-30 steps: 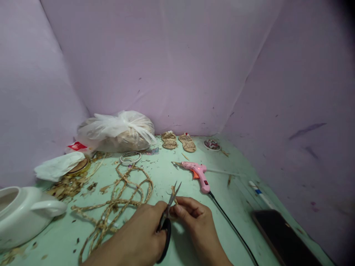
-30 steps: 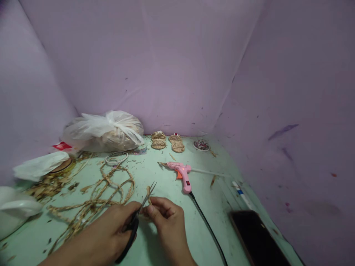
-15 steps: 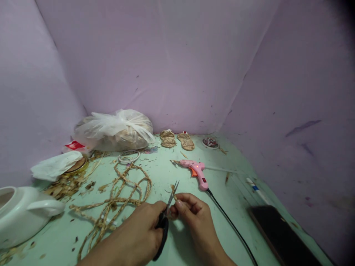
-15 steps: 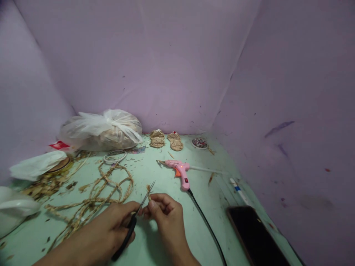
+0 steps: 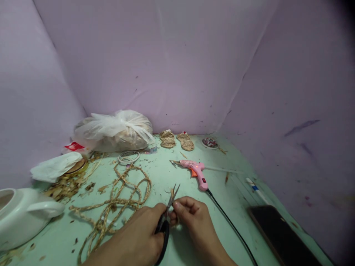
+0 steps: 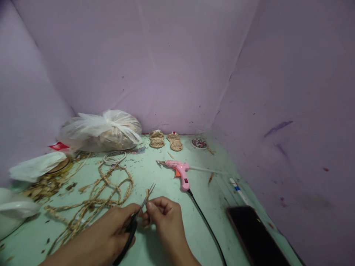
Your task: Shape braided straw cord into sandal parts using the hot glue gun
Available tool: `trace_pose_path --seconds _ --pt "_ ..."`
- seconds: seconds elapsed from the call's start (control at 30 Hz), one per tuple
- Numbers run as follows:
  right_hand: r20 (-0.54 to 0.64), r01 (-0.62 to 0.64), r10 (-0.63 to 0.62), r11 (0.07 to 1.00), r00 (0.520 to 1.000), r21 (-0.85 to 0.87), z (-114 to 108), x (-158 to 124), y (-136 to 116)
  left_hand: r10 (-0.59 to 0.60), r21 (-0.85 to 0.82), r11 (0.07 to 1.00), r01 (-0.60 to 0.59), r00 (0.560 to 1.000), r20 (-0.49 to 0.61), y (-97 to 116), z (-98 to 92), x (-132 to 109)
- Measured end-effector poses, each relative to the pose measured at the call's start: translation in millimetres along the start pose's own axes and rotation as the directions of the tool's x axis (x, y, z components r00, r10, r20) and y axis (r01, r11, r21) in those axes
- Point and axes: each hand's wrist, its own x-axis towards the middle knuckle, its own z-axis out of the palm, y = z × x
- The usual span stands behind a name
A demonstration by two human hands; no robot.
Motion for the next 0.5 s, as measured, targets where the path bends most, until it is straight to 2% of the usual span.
trace_pose_path --seconds 0.1,0.23,0.43,0.5 --pt "0.010 0.053 -0.052 0.995 0.999 -0.090 1 -3 -2 -0.026 -0.002 1.000 0.026 1.000 0.017 1 -0.4 0" --pt "-0.002 0.063 -0.064 0.985 0.998 -0.162 2 -5 -6 -0.030 -0.025 0.999 0.030 0.999 0.018 1 -0.6 1" --pt "-0.007 0.085 -0.088 0.978 0.996 -0.192 1 -4 -8 0.024 -0.018 1.000 -0.024 1.000 -0.005 -7 -0.3 2" --pt "-0.020 0.082 -0.088 0.977 0.996 -0.195 1 -4 -8 0.044 -0.066 0.997 -0.044 0.999 -0.010 -10 3.2 3"
